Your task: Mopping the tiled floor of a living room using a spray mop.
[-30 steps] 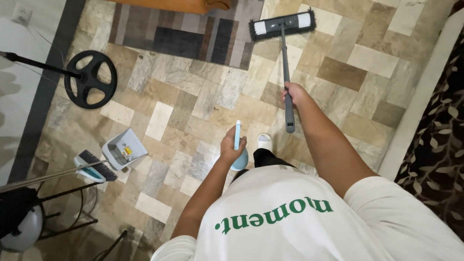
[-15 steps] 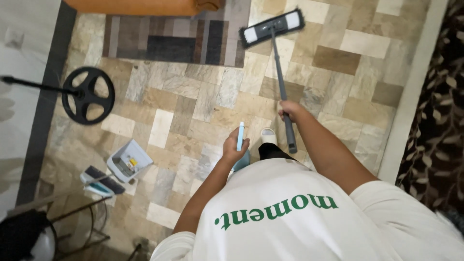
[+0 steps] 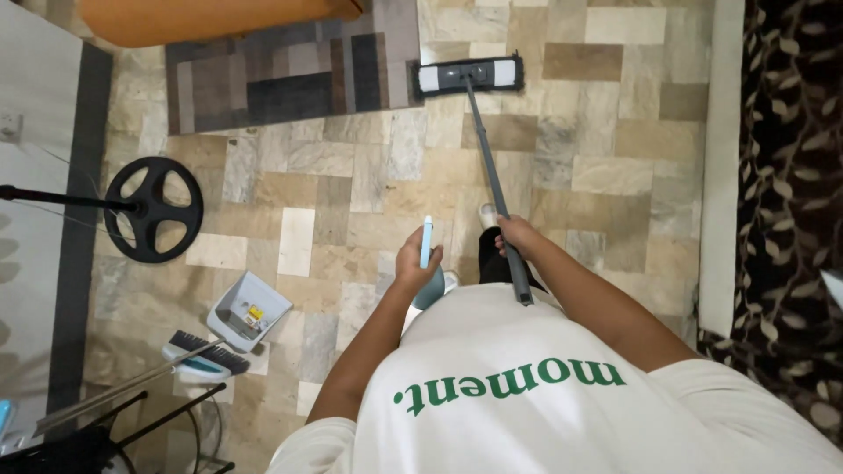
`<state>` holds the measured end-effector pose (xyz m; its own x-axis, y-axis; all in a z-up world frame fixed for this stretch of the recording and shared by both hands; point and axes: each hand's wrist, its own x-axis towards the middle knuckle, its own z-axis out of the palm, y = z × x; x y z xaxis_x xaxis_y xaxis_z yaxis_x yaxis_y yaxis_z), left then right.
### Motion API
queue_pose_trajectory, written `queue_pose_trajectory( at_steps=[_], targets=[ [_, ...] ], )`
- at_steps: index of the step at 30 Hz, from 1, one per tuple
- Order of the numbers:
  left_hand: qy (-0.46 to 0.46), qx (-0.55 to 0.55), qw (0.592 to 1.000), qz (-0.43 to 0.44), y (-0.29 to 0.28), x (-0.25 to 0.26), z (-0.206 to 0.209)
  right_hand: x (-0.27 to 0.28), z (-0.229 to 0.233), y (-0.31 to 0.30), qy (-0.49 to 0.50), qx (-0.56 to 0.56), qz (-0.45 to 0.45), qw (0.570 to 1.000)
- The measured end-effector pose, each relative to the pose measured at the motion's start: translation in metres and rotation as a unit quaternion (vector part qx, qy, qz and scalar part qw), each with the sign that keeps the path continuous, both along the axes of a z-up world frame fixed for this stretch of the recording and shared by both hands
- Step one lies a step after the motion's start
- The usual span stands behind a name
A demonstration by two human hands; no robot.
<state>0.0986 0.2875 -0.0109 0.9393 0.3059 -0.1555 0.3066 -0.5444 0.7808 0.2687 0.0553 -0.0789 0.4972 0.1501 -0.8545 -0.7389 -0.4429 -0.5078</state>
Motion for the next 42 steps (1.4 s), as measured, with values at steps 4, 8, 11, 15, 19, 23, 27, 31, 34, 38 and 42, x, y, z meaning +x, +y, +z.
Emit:
queue_pose_trajectory(
  at_steps=[4, 8, 11, 15, 19, 23, 27, 31, 34, 38, 42],
  targets=[
    [0.003, -0.003, 1.0, -0.004, -0.002, -0.019, 0.0, -0.034, 0.042, 0.005, -0.029, -0.013, 0.034, 0.999],
    [-0.012, -0.038, 0.999, 0.002, -0.001, -0.02, 0.015, -0.042, 0.119, 0.016, -0.078, -0.06, 0.122, 0.988],
    [-0.035, -0.052, 0.998, 0.011, -0.003, -0.003, 0.038, -0.034, 0.114, 0.017, -0.069, -0.071, 0.138, 0.985],
    [-0.045, -0.03, 0.998, 0.029, 0.0, 0.041, 0.044, -0.009, 0.097, 0.013, -0.067, -0.063, 0.131, 0.987],
    [-0.011, 0.024, 0.999, 0.038, -0.001, 0.101, 0.05, 0.035, 0.074, 0.007, -0.065, -0.073, 0.138, 0.986],
    [0.019, 0.031, 0.998, 0.057, -0.01, 0.164, 0.067, 0.092, 0.067, -0.001, -0.091, -0.074, 0.162, 0.98],
    [0.047, 0.055, 0.996, 0.051, -0.023, 0.235, 0.059, 0.159, 0.067, -0.008, -0.117, -0.075, 0.173, 0.975],
    [0.056, 0.017, 0.997, 0.043, -0.035, 0.293, 0.072, 0.223, 0.055, -0.015, -0.137, -0.072, 0.184, 0.971],
    [0.003, -0.001, 0.999, 0.043, -0.035, 0.32, 0.079, 0.263, 0.034, -0.013, -0.151, -0.08, 0.198, 0.965],
    [-0.029, -0.006, 0.998, 0.053, -0.033, 0.345, 0.088, 0.304, 0.027, 0.004, -0.161, -0.095, 0.162, 0.969],
    [-0.028, -0.015, 0.998, 0.06, -0.008, 0.375, 0.077, 0.359, 0.033, 0.04, -0.147, -0.084, 0.124, 0.978]
  ],
)
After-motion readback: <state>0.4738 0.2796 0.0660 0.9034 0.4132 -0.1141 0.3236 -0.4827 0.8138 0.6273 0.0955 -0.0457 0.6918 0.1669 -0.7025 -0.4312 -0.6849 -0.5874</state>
